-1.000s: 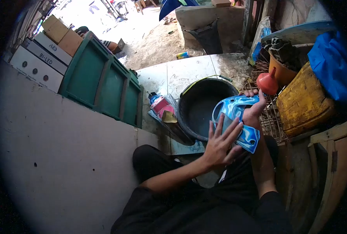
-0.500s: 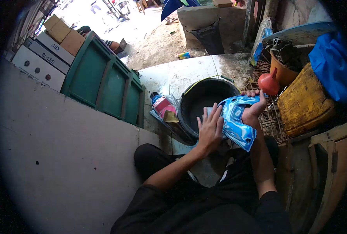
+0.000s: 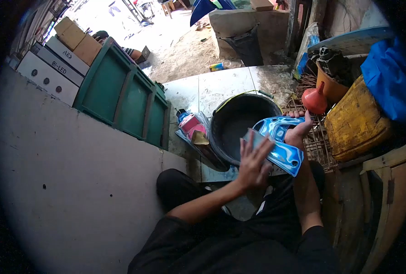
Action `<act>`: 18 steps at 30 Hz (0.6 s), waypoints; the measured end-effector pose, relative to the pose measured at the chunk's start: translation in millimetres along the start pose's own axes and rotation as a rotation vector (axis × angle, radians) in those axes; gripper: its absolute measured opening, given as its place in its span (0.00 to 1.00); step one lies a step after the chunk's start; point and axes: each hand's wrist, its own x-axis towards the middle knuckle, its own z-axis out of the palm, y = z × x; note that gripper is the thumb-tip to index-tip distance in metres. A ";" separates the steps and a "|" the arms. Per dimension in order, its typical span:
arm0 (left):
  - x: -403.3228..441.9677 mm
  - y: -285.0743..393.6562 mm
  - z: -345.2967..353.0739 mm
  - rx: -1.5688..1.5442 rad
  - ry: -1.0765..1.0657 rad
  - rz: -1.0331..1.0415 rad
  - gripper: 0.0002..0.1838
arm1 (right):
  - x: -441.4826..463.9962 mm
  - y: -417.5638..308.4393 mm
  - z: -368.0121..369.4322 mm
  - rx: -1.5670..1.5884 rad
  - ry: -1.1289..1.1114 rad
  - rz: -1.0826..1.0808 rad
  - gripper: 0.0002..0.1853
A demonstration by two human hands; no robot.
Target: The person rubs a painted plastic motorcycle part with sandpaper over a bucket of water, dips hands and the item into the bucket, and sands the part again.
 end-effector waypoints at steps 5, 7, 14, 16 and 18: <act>-8.6 -12.4 6.5 0.010 -0.037 0.205 0.29 | 8.9 1.8 -5.5 0.030 0.038 -0.073 0.15; 9.2 -21.3 2.3 -0.075 0.053 -0.119 0.30 | 7.6 1.0 -4.0 0.013 0.085 -0.084 0.16; -16.8 7.6 10.2 -0.024 -0.042 0.267 0.36 | 26.3 -1.0 -17.0 0.006 0.189 0.011 0.21; -11.5 -9.9 11.6 0.012 -0.029 0.184 0.36 | 17.7 -1.5 -12.2 -0.009 0.158 0.006 0.16; 1.7 -20.8 8.6 0.057 -0.020 0.117 0.36 | 11.8 -1.9 -6.3 0.010 0.186 -0.006 0.16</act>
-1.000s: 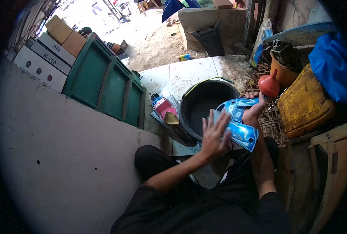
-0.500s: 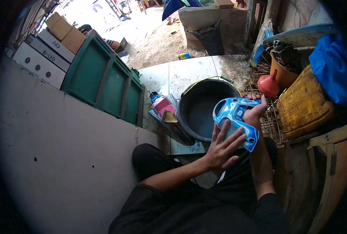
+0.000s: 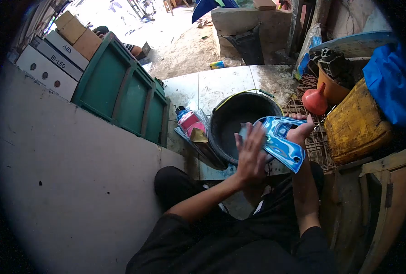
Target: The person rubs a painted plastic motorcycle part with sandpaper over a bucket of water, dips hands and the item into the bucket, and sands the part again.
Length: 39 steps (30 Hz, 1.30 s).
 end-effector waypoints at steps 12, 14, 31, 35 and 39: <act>18.6 -0.5 -8.9 -0.288 0.146 -0.468 0.36 | -5.8 2.7 1.6 -0.025 -0.034 0.053 0.19; 7.2 3.5 -3.2 -0.242 0.146 -0.279 0.37 | -11.2 3.6 5.3 -0.082 0.014 0.051 0.19; 17.3 3.0 -22.3 -0.085 -0.053 -0.060 0.30 | -6.6 4.3 -3.4 -0.050 -0.174 0.087 0.18; 18.6 -2.6 -22.4 -0.171 -0.056 -0.117 0.33 | -12.4 5.7 1.2 -0.086 -0.072 0.110 0.17; 16.8 19.8 -34.9 -0.077 -0.183 0.043 0.34 | -2.7 4.7 -1.8 -0.070 -0.115 0.103 0.16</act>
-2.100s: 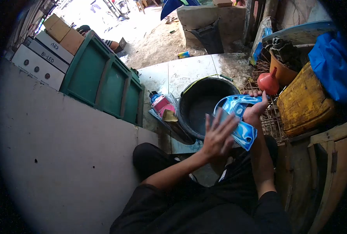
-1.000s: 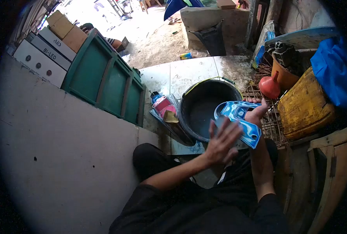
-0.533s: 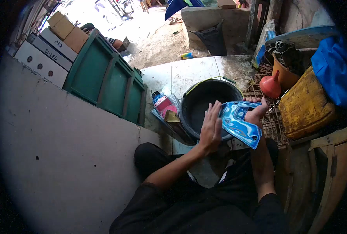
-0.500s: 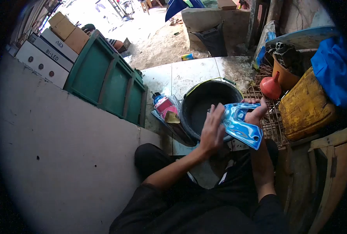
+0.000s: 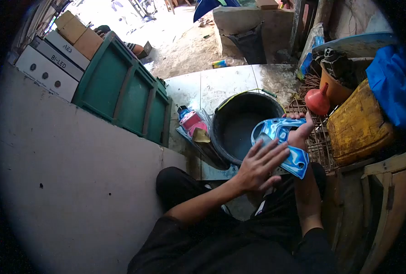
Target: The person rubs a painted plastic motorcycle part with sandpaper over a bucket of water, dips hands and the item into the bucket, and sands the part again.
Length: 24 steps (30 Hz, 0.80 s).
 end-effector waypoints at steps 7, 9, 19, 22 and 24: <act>2.8 -15.2 5.4 -0.044 0.042 -0.221 0.32 | -7.1 0.9 6.1 -0.036 -0.075 -0.075 0.17; -2.9 5.8 0.4 0.043 -0.062 -0.015 0.34 | -5.0 0.9 4.1 -0.016 -0.061 0.004 0.17; 0.9 0.8 -2.6 0.094 -0.081 -0.099 0.32 | -10.4 8.9 8.1 -0.049 -0.146 0.048 0.16; 3.8 -1.4 -4.4 0.035 -0.136 -0.047 0.32 | -12.7 10.5 6.2 0.007 -0.173 0.082 0.15; 8.1 -20.3 -3.4 -0.036 -0.111 -0.245 0.32 | -12.0 9.7 1.7 0.008 -0.219 0.106 0.15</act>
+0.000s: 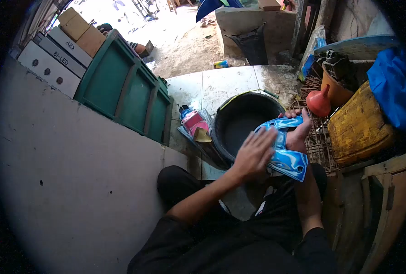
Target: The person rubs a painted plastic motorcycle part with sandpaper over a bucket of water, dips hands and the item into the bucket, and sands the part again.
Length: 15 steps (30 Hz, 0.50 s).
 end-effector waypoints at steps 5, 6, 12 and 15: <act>-6.3 4.1 -10.3 0.057 -0.039 0.128 0.35 | 5.0 -1.9 -5.0 -0.057 -0.024 0.106 0.15; -8.9 8.1 -12.4 0.087 -0.045 0.163 0.37 | 0.3 -3.5 2.5 -0.047 -0.015 0.094 0.15; -11.1 18.5 -9.1 0.129 -0.024 0.210 0.33 | -8.8 -4.8 12.5 -0.031 -0.028 0.059 0.16; -10.3 20.2 -8.0 0.138 0.006 0.222 0.30 | -10.7 -2.5 14.9 -0.049 0.000 0.080 0.15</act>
